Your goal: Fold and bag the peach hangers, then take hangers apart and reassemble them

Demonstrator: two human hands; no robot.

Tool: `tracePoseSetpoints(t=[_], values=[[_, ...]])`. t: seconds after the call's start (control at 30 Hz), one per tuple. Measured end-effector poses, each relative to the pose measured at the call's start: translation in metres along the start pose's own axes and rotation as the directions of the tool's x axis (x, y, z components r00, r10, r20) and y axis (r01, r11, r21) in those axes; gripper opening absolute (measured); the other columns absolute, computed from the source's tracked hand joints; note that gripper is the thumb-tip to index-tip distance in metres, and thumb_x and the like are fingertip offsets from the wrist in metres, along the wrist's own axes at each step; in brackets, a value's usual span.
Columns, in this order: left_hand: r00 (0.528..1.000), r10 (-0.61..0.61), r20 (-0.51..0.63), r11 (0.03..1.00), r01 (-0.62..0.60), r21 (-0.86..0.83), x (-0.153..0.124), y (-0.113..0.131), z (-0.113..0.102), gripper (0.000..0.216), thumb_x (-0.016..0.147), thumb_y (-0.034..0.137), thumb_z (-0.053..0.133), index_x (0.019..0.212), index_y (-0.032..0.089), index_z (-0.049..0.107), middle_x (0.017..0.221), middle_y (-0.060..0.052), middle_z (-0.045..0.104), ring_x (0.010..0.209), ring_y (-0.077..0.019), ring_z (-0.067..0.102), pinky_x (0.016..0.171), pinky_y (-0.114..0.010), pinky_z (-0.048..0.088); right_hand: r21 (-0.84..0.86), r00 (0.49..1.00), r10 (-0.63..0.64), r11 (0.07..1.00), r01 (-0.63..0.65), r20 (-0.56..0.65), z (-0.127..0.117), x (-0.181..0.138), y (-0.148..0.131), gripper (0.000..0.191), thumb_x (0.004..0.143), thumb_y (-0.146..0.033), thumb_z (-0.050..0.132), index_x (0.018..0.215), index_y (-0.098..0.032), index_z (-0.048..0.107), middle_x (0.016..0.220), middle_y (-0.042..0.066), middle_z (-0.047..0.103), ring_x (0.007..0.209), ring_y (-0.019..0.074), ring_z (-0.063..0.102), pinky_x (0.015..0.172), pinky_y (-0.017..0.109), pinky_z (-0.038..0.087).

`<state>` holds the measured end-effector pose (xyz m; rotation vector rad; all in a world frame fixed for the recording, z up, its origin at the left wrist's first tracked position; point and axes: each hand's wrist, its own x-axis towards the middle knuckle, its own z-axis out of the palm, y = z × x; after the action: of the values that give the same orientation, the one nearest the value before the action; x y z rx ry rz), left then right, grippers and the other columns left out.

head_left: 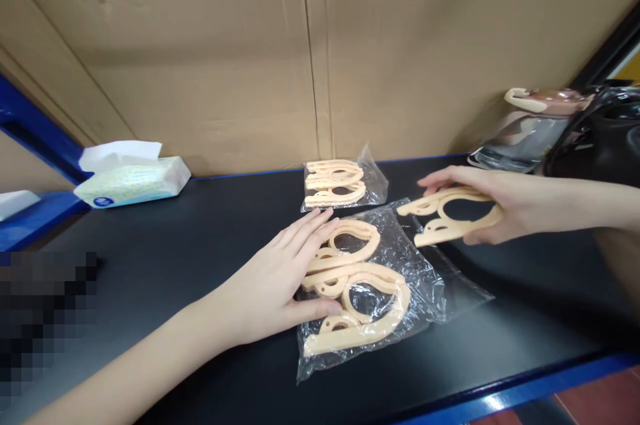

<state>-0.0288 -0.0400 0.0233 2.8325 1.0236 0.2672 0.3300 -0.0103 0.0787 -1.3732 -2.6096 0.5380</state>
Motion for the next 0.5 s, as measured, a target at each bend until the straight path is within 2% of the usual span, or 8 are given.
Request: tracePoseSetpoints(t=[0.07,0.13,0.33,0.5], values=[[1.000,-0.003,0.016,1.000,0.003,-0.008,0.000,0.000,0.001,0.090,0.083,0.067,0.047,0.149,0.018,0.010,0.157,-0.011,0.014,0.144,-0.0268,0.012,0.116,-0.046,0.023,0.015,0.994,-0.046,0.999,0.045,0.096,0.004,-0.001,-0.005,0.066,0.070,-0.031,0.070,0.130,-0.027,0.044,0.125,0.006,0.057,0.108,0.0266,0.058,0.089,0.035,0.050],[1.000,-0.009,0.025,1.000,0.009,-0.011,0.000,0.000,0.001,0.091,0.083,0.067,0.047,0.149,0.017,0.008,0.157,-0.012,0.014,0.144,-0.0274,0.012,0.116,-0.047,0.024,0.041,0.988,-0.078,0.997,0.073,0.132,0.009,-0.001,-0.009,0.064,0.070,-0.030,0.069,0.129,-0.026,0.045,0.124,0.006,0.057,0.108,0.0261,0.058,0.089,0.034,0.049],[0.998,-0.030,0.057,0.999,0.032,-0.018,-0.001,-0.001,0.002,0.092,0.083,0.068,0.046,0.150,0.018,0.007,0.157,-0.014,0.012,0.144,-0.0296,0.012,0.115,-0.047,0.023,0.100,0.983,-0.143,0.986,0.132,0.112,0.018,0.007,-0.022,0.062,0.070,-0.031,0.069,0.127,-0.025,0.046,0.124,0.005,0.056,0.110,0.0246,0.056,0.091,0.032,0.046],[0.998,-0.008,0.056,1.000,0.009,-0.028,-0.001,0.000,0.002,0.091,0.085,0.066,0.046,0.150,0.016,0.007,0.156,-0.017,0.015,0.143,-0.0317,0.016,0.113,-0.050,0.026,0.164,0.980,-0.176,0.974,0.159,0.096,0.030,0.014,-0.042,0.055,0.068,-0.025,0.068,0.120,-0.025,0.049,0.115,0.002,0.059,0.102,0.0215,0.058,0.085,0.030,0.048]])
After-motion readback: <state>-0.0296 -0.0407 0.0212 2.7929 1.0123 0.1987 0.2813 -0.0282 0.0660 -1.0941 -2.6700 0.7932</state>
